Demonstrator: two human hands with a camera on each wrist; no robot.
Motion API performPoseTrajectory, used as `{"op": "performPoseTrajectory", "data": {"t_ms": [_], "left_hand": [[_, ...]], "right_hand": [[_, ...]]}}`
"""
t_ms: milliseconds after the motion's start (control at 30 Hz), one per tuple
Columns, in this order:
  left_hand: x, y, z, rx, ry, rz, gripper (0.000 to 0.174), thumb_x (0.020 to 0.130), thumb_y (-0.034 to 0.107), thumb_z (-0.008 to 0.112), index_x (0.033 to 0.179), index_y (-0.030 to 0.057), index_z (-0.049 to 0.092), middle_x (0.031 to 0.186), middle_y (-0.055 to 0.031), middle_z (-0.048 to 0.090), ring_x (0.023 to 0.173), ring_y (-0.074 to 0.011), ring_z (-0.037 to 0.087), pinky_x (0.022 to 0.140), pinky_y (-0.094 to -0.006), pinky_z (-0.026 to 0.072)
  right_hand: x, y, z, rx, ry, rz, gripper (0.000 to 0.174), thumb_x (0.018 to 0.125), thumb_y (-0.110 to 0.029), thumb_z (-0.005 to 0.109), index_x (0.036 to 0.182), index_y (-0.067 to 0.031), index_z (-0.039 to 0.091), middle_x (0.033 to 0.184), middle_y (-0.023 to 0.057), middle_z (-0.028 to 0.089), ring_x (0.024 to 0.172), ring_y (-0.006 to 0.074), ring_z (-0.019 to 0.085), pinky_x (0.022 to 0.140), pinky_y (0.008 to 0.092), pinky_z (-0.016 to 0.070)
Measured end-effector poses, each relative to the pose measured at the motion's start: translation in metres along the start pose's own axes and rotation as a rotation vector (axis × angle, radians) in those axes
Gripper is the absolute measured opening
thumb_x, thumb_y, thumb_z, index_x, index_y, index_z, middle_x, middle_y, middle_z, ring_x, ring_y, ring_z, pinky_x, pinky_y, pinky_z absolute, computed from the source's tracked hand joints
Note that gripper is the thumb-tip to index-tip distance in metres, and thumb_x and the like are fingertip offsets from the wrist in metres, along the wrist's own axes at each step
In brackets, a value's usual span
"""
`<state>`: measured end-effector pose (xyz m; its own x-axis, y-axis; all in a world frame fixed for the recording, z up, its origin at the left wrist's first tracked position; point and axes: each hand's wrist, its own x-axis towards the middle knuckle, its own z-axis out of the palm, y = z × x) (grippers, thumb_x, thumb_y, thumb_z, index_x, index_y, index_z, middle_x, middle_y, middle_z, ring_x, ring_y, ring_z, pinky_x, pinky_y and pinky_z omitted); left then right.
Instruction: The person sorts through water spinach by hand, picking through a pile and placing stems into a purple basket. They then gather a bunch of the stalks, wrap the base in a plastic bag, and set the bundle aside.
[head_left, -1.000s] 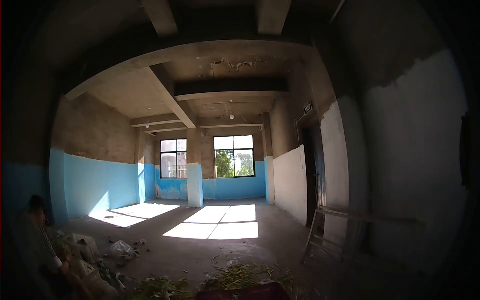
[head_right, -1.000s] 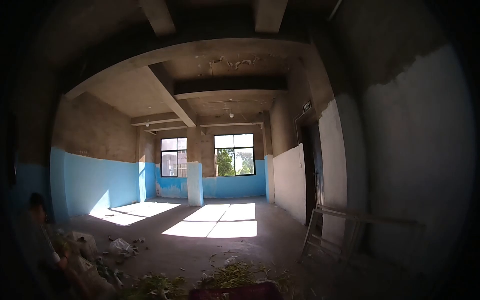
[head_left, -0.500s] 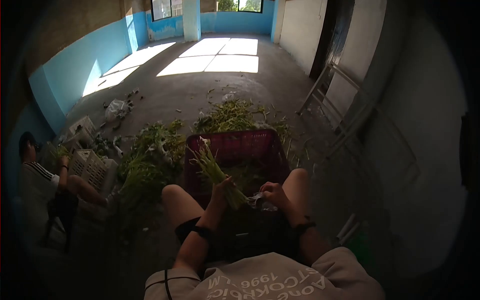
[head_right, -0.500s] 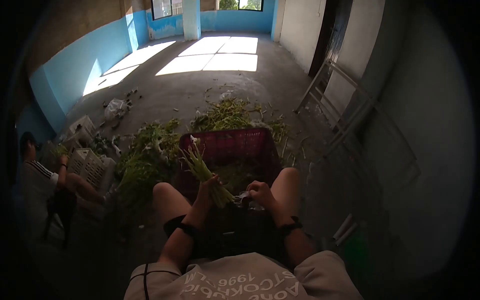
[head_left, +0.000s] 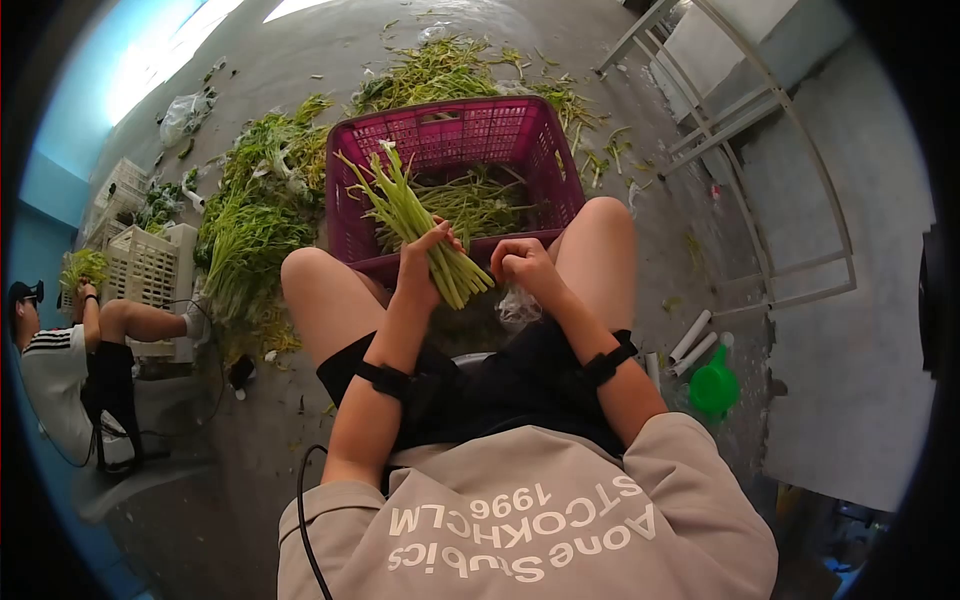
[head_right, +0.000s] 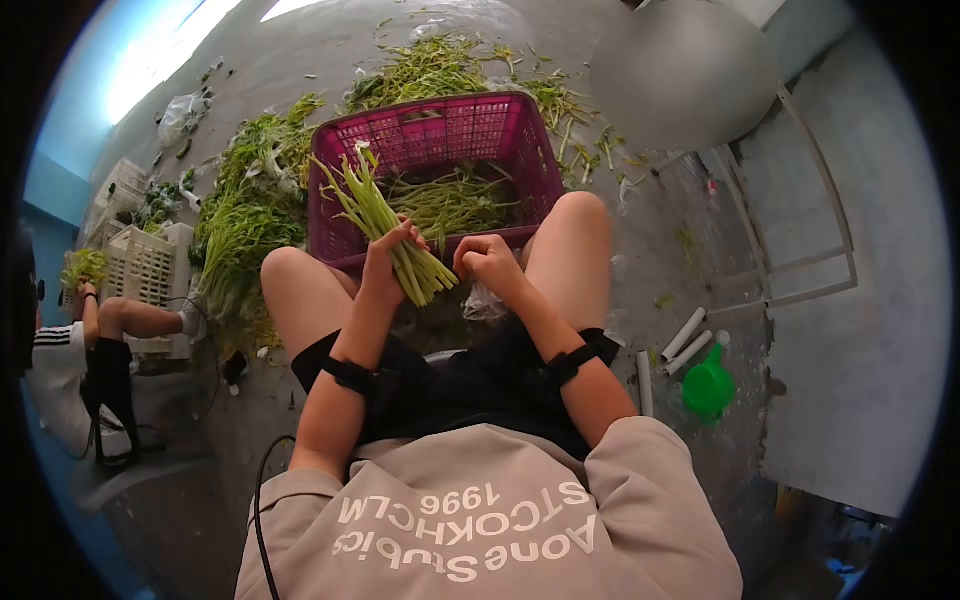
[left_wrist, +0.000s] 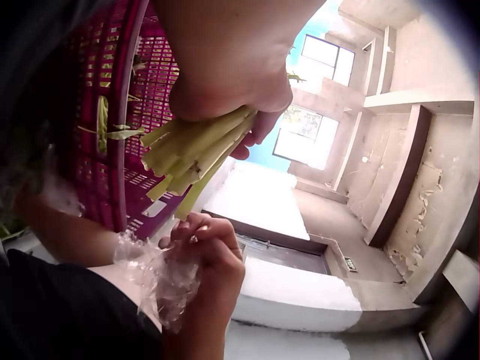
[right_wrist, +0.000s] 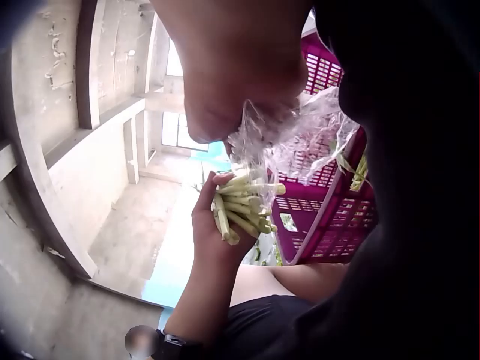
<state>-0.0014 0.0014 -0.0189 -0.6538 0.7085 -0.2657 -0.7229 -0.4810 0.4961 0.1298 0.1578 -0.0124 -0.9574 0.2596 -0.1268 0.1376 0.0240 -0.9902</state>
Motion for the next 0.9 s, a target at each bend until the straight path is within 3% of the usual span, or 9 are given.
{"op": "performPoseTrajectory", "data": {"t_ms": [67,333,367,400,433,500,567,667,900], "left_hand": [[0.002,-0.001,0.002,0.107,0.010,0.020,0.020,0.088,0.006,0.066,0.104,0.0064,0.054,0.079,-0.0048,0.058,0.070,-0.0185,0.062,0.067,-0.0342,0.0532],[0.006,0.005,-0.015,0.452,-0.040,-0.025,0.013,0.087,0.012,0.065,0.098,0.0073,0.058,0.082,-0.0035,0.059,0.072,-0.0178,0.060,0.070,-0.0368,0.0545],[0.016,0.007,-0.027,0.476,-0.150,-0.002,0.011,0.087,0.012,0.065,0.095,0.0073,0.058,0.082,-0.0042,0.059,0.073,-0.0179,0.060,0.070,-0.0367,0.0544],[0.027,0.006,-0.039,0.520,-0.099,-0.007,0.008,0.087,0.011,0.064,0.091,0.0088,0.058,0.081,-0.0043,0.058,0.074,-0.0175,0.060,0.071,-0.0356,0.0539],[0.029,0.009,-0.052,0.524,-0.136,-0.084,0.016,0.088,0.015,0.065,0.099,0.0033,0.061,0.089,-0.0069,0.063,0.082,-0.0176,0.063,0.076,-0.0336,0.0537],[0.090,0.055,0.033,0.524,-0.309,0.074,0.017,0.088,0.015,0.066,0.100,0.0036,0.061,0.090,-0.0070,0.063,0.082,-0.0176,0.063,0.076,-0.0335,0.0537],[0.145,0.123,0.108,0.529,-0.472,0.249,0.019,0.088,0.015,0.066,0.102,0.0041,0.060,0.091,-0.0072,0.063,0.083,-0.0176,0.063,0.075,-0.0332,0.0538],[0.169,0.184,0.180,0.471,-0.599,0.481,0.021,0.089,0.016,0.066,0.105,0.0049,0.059,0.092,-0.0075,0.063,0.083,-0.0175,0.063,0.074,-0.0329,0.0538],[0.157,0.208,0.140,0.274,-0.555,0.776,0.027,0.090,0.018,0.066,0.112,0.0068,0.055,0.096,-0.0082,0.063,0.084,-0.0174,0.063,0.072,-0.0320,0.0541]], "right_hand": [[0.001,-0.003,0.005,0.201,0.013,0.043,0.022,0.077,-0.002,0.047,0.081,0.0003,0.068,0.066,0.0033,0.061,0.059,0.0082,0.052,0.055,0.0227,0.0410],[0.014,0.028,0.017,-0.376,0.086,-0.121,0.029,0.085,-0.031,0.064,0.084,-0.0033,0.071,0.075,0.0148,0.069,0.065,0.0242,0.066,0.059,0.0383,0.0503],[0.035,0.050,0.013,-0.857,0.089,-0.705,0.033,0.085,-0.035,0.063,0.079,-0.0034,0.068,0.071,0.0157,0.067,0.062,0.0249,0.063,0.054,0.0402,0.0470],[0.033,0.045,0.014,-0.395,0.013,-0.273,0.032,0.086,-0.036,0.061,0.080,-0.0050,0.067,0.069,0.0154,0.064,0.060,0.0257,0.060,0.052,0.0413,0.0446],[0.072,0.084,0.010,-0.498,-0.032,-0.574,0.033,0.087,-0.037,0.060,0.081,-0.0055,0.068,0.071,0.0170,0.064,0.061,0.0266,0.059,0.053,0.0420,0.0439],[0.068,0.080,0.009,-0.383,-0.055,-0.278,0.038,0.089,-0.039,0.060,0.087,-0.0019,0.069,0.073,0.0182,0.066,0.061,0.0265,0.061,0.056,0.0417,0.0471],[0.051,0.060,0.007,0.004,-0.109,-0.184,0.034,0.091,-0.034,0.065,0.098,-0.0006,0.071,0.080,0.0092,0.072,0.073,0.0191,0.067,0.063,0.0339,0.0536],[0.083,-0.023,-0.066,-0.230,-0.054,-0.164,0.022,0.090,-0.022,0.069,0.100,-0.0020,0.070,0.085,0.0080,0.072,0.079,0.0185,0.068,0.069,0.0335,0.0558],[0.134,-0.190,-0.143,-0.477,-0.171,-0.292,0.021,0.090,-0.020,0.069,0.101,-0.0022,0.070,0.086,0.0081,0.071,0.080,0.0188,0.068,0.070,0.0339,0.0562]]}}
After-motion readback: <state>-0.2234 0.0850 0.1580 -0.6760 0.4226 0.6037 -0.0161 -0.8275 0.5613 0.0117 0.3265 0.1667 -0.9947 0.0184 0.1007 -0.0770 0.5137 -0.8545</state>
